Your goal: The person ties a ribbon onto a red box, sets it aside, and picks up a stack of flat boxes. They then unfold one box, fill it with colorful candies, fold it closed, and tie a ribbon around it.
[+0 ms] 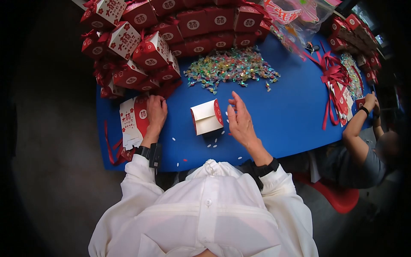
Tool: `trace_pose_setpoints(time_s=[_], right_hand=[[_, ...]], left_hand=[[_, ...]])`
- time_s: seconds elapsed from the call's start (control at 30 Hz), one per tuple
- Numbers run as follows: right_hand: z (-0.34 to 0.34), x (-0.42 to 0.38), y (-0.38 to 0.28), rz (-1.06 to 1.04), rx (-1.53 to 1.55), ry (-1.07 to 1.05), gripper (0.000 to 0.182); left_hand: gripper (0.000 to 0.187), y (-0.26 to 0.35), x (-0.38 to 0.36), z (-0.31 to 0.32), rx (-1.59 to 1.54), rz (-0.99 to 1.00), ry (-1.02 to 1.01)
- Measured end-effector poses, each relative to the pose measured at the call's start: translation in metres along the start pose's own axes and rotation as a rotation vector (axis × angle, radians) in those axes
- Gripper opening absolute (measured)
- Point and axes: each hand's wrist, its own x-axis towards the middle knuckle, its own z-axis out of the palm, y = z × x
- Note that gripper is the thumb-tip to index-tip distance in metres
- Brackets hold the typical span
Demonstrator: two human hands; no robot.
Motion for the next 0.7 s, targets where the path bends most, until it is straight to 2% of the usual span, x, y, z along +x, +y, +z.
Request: trace_pose_setpoints(time_s=[0.1,0.17,0.2,0.27,0.3,0.37,0.47,0.5,0.53,0.63,0.67,0.7], right_hand=[[-0.001,0.000,0.004,-0.023,0.010,0.025,0.048],[-0.002,0.002,0.003,-0.041,0.083,0.105,0.049],[-0.003,0.003,-0.001,-0.040,0.083,0.094,0.049],[-0.007,0.004,-0.017,-0.019,0.157,0.109,0.050],[-0.008,0.006,-0.025,-0.021,0.158,0.095,0.050],[-0.008,0.006,-0.040,-0.052,0.315,-0.115,0.049],[-0.002,0.006,-0.064,-0.121,0.426,-0.209,0.046],[-0.004,0.008,-0.063,-0.114,0.424,-0.258,0.038],[-0.005,0.010,-0.059,-0.116,0.423,-0.259,0.038],[-0.015,0.019,-0.049,-0.055,0.715,-0.229,0.031],[-0.023,0.023,-0.049,-0.056,0.712,-0.225,0.031],[-0.033,0.028,-0.046,-0.059,0.838,-0.121,0.030]], left_hand=[[0.011,0.013,0.002,-0.009,-0.159,0.035,0.078],[0.011,0.035,0.001,-0.025,-0.373,0.096,0.177],[0.011,0.047,0.000,-0.030,-0.370,0.086,0.177],[0.012,0.072,-0.002,-0.042,-0.591,0.097,0.155],[0.012,0.087,-0.001,-0.052,-0.601,0.207,0.171],[0.013,0.111,-0.001,-0.061,-0.601,0.375,0.175],[0.014,0.138,-0.005,-0.064,-0.603,0.534,0.139],[0.014,0.141,-0.007,-0.060,-0.586,0.556,0.118],[0.014,0.143,-0.008,-0.058,-0.586,0.556,0.120],[0.013,0.147,-0.007,-0.059,-0.644,0.490,0.122],[0.011,0.143,-0.006,-0.063,-0.608,0.466,0.071],[0.009,0.138,-0.006,-0.067,-0.572,0.442,0.018]])
